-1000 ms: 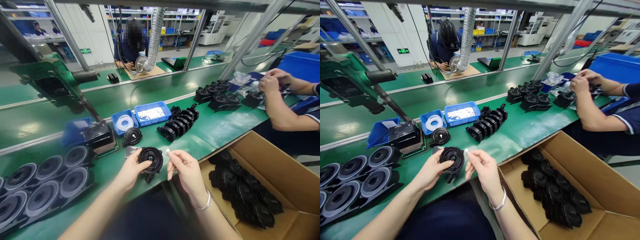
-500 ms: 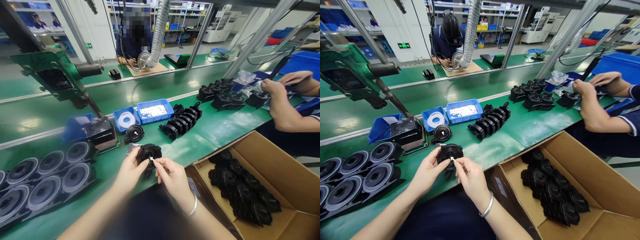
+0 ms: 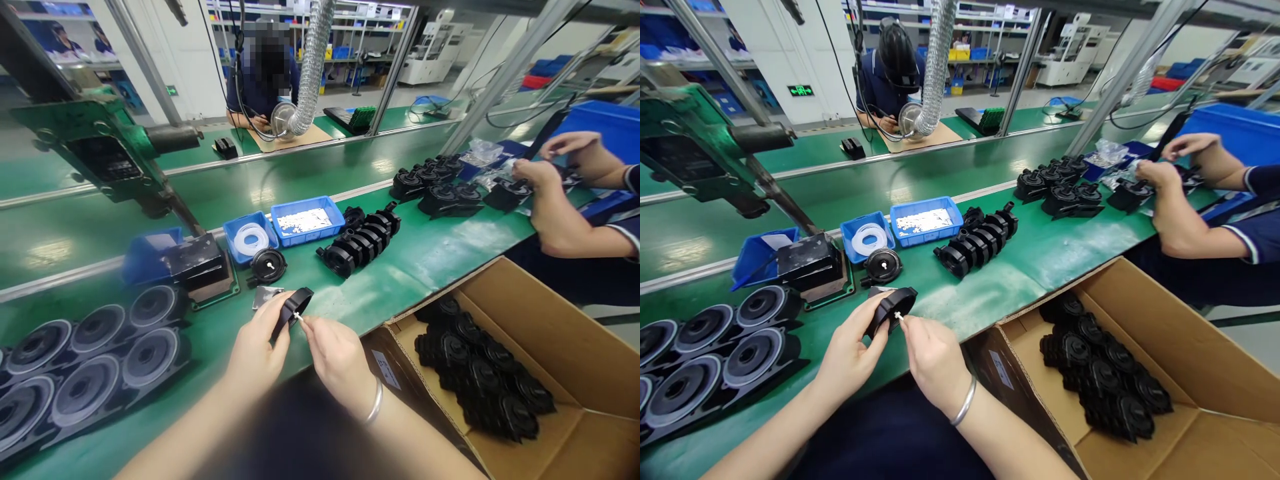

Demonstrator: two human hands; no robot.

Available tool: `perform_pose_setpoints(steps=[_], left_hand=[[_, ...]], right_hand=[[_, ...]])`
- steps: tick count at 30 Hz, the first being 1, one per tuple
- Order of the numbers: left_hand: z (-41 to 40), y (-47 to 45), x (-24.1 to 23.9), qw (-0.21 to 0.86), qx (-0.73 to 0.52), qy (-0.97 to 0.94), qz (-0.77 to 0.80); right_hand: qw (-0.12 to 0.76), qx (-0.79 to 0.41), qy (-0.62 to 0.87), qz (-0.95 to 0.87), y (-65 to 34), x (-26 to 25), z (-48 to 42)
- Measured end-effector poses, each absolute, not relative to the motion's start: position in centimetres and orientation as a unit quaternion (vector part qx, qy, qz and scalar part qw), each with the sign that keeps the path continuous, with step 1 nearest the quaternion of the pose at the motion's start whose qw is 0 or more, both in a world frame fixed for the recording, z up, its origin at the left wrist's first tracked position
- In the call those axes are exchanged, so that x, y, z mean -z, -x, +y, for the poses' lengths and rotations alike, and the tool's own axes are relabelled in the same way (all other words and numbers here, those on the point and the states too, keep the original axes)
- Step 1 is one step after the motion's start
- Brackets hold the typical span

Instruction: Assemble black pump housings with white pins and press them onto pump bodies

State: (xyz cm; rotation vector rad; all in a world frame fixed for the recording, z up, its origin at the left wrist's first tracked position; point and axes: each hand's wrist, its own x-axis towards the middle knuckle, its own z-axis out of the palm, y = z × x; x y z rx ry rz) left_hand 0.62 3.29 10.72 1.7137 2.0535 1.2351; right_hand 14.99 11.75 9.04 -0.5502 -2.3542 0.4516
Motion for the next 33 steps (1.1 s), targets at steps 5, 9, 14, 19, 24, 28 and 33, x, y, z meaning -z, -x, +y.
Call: perform_pose_setpoints(steps=[5,9,14,19,24,28,33], left_hand=[[3.3,-0.3,-11.1,0.072,-0.385,-0.6,0.698],[3.6,-0.2,-11.1,0.085,-0.368,-0.612,0.694],[3.8,-0.1,-10.2,0.116,-0.375,-0.605,0.693],[3.4,0.0,-10.4,0.155,-0.403,-0.597,0.676],[2.7,0.4,-10.8,0.2,-0.486,-0.553,0.646],[2.7,2.2,-10.7,0.242,-0.529,-0.477,0.659],[3.6,4.6,-10.9,-0.003,-0.353,-0.577,0.736]], right_hand=[[0.337,-0.049,0.181,-0.923,-14.6,-8.4,11.9],[0.319,-0.028,0.171,-0.932,-14.4,-7.6,12.2],[0.304,-0.047,0.169,-0.936,-14.3,-6.7,12.6],[0.342,-0.21,0.198,-0.894,-13.9,-7.0,13.1],[0.329,-0.441,0.193,-0.812,-12.9,-8.2,12.7],[0.289,-0.566,0.165,-0.754,-12.3,-8.8,13.2],[0.34,-0.571,0.26,-0.7,-13.1,-8.5,15.6]])
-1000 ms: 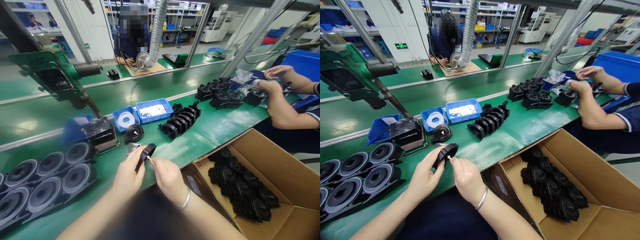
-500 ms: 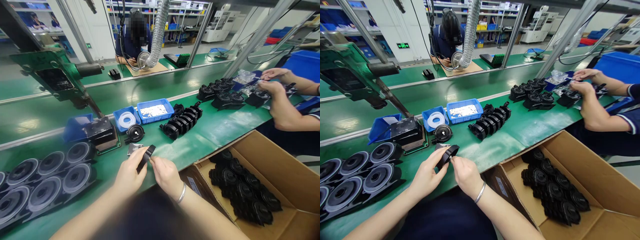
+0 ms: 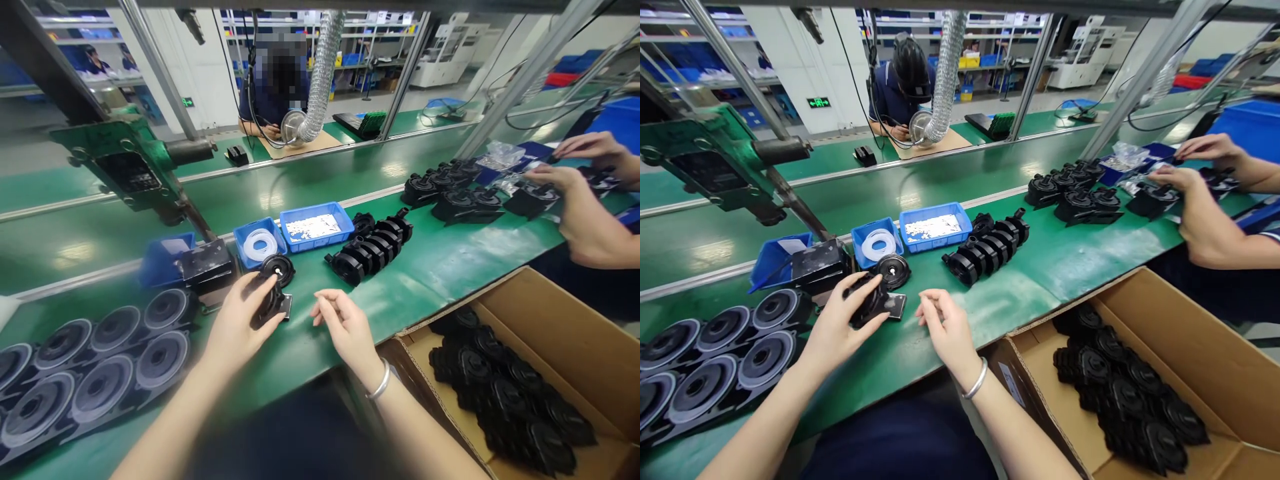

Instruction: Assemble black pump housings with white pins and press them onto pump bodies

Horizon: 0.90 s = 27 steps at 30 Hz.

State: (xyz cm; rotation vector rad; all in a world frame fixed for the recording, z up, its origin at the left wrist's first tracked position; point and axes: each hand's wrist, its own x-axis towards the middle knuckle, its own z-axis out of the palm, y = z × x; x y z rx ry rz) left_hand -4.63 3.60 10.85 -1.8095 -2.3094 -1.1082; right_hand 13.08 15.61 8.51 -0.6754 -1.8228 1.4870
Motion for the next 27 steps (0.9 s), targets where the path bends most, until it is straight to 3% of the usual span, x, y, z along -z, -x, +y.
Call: perform_pose_setpoints(steps=[3,6,9,11,15,17,23,27], left_hand=[[4.3,5.2,-10.2,0.061,0.256,0.639,-0.723],[4.8,5.4,-9.3,0.041,0.193,0.669,-0.717],[5.0,4.8,-9.3,0.004,0.231,0.651,-0.723],[5.3,3.8,-9.7,-0.065,0.316,0.604,-0.728],[6.8,1.2,-10.4,-0.324,0.471,0.484,-0.663],[7.7,0.6,-10.3,-0.362,0.489,0.48,-0.632],[8.5,2.1,-9.9,-0.252,0.399,0.489,-0.734],[7.1,3.6,-8.9,-0.074,0.343,0.525,-0.776]], right_hand=[[0.325,-0.562,0.283,-0.706,-14.0,-8.0,16.3],[0.307,-0.569,0.291,-0.705,-14.8,-7.3,16.1],[0.305,-0.577,0.295,-0.698,-15.1,-7.0,15.9],[0.322,-0.57,0.286,-0.699,-14.7,-7.1,15.9],[0.327,-0.578,0.237,-0.709,-13.3,-7.5,16.5],[0.312,-0.608,0.236,-0.691,-12.4,-7.5,16.9],[0.293,-0.639,0.261,-0.662,-10.3,-6.6,18.9],[0.306,-0.599,0.295,-0.678,-9.7,-6.3,21.7]])
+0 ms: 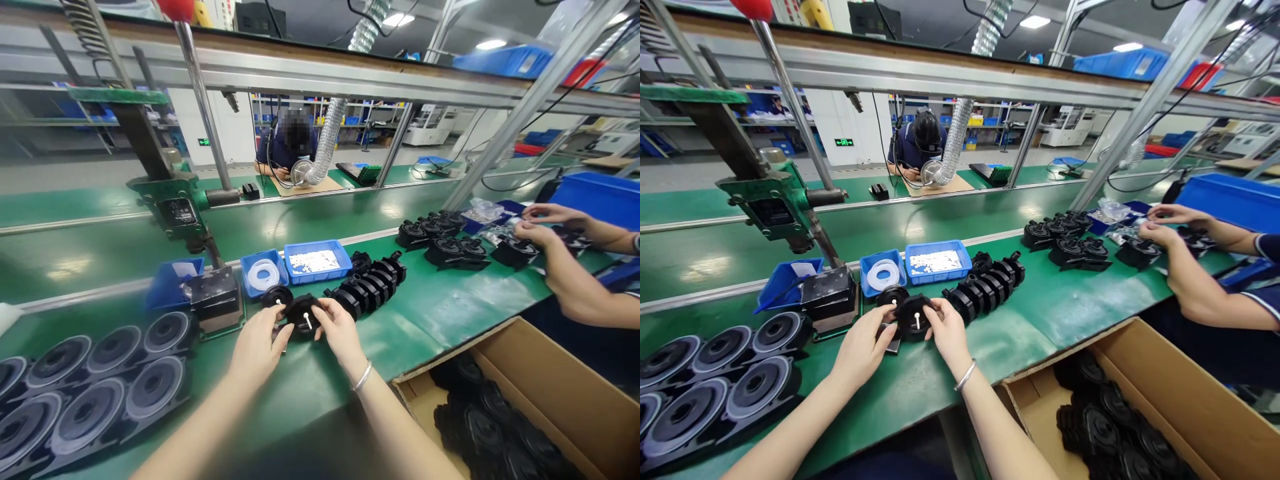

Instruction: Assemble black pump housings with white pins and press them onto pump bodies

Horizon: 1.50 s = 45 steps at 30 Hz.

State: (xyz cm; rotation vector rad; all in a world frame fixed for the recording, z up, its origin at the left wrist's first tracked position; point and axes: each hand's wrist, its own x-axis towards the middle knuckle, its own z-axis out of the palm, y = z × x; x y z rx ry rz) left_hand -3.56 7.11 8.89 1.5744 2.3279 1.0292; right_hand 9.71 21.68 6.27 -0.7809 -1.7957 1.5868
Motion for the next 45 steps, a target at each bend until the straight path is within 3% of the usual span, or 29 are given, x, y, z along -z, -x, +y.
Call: perform_pose_setpoints(steps=[3,11,19,25,28,32,37,45], left_hand=[[6.0,4.0,-7.1,-0.006,-0.28,-0.577,0.767],[3.9,2.4,-4.0,-0.034,-0.177,-0.617,0.766],[6.4,2.0,-9.1,-0.103,-0.207,-0.609,0.759],[16.4,5.5,-15.2,-0.061,-0.15,-0.577,0.801],[21.3,8.2,-15.5,-0.043,-0.111,-0.57,0.813],[26.0,10.3,-13.4,0.006,-0.04,-0.586,0.809],[29.1,11.0,-10.3,0.049,0.013,-0.596,0.801],[30.7,11.1,-9.4,0.098,0.02,-0.6,0.794]], right_hand=[[0.295,-0.566,0.311,-0.704,-8.8,-5.6,23.8],[0.257,-0.423,0.32,-0.808,-4.9,-4.7,23.6],[0.2,-0.198,0.264,-0.922,-5.9,-13.7,27.5],[-0.025,-0.094,0.213,-0.972,-1.2,-15.4,35.7],[-0.126,-0.051,0.201,-0.97,0.7,-13.9,37.2],[-0.195,-0.004,0.21,-0.958,1.9,-12.4,37.7],[-0.221,0.015,0.222,-0.95,2.1,-11.7,38.8],[-0.172,-0.022,0.24,-0.955,1.2,-12.2,39.6]])
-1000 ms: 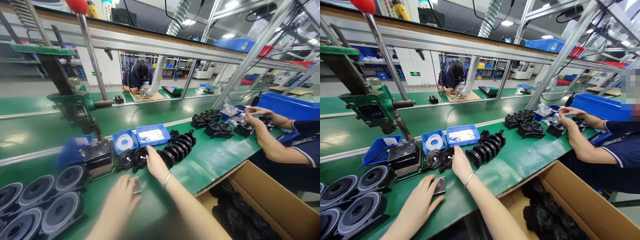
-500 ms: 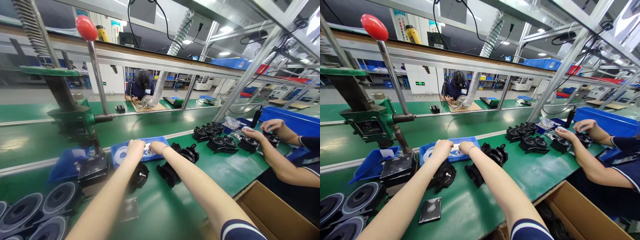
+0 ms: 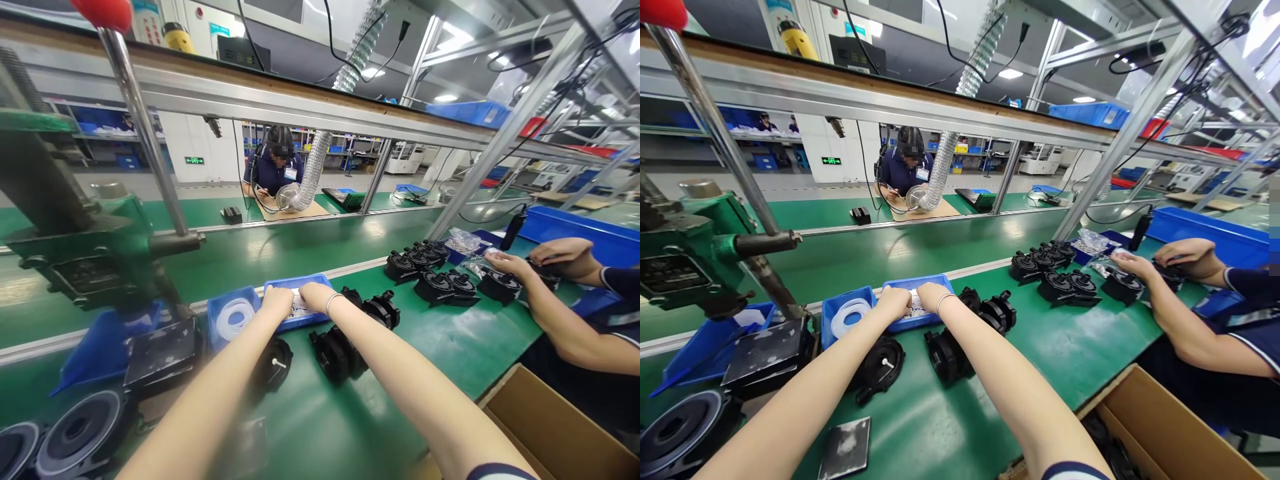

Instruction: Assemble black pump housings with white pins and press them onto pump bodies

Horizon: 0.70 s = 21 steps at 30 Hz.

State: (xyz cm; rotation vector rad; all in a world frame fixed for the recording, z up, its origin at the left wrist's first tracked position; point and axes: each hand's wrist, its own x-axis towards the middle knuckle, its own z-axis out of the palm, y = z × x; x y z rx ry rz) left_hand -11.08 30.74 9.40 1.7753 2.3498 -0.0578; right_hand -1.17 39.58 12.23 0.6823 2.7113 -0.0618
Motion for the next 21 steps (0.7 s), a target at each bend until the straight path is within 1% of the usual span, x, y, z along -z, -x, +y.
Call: perform_pose_setpoints(steps=[5,9,12,17,21], left_hand=[[30.7,10.7,-9.7,0.126,0.013,-0.598,0.792],[31.0,10.7,-10.0,0.156,-0.016,-0.588,0.793],[30.9,10.8,-10.1,0.179,-0.067,-0.576,0.795],[29.9,10.9,-11.1,0.206,-0.231,-0.534,0.787],[27.7,9.6,-13.5,0.229,-0.423,-0.474,0.738]], right_hand=[[0.108,0.109,-0.263,0.953,0.3,-13.1,39.9],[0.032,0.235,-0.278,0.931,-0.7,-13.7,40.0],[-0.053,0.347,-0.274,0.896,-1.6,-14.3,39.6],[-0.193,0.515,-0.236,0.801,-4.0,-16.0,37.2],[-0.259,0.609,-0.197,0.723,-6.4,-17.5,34.1]])
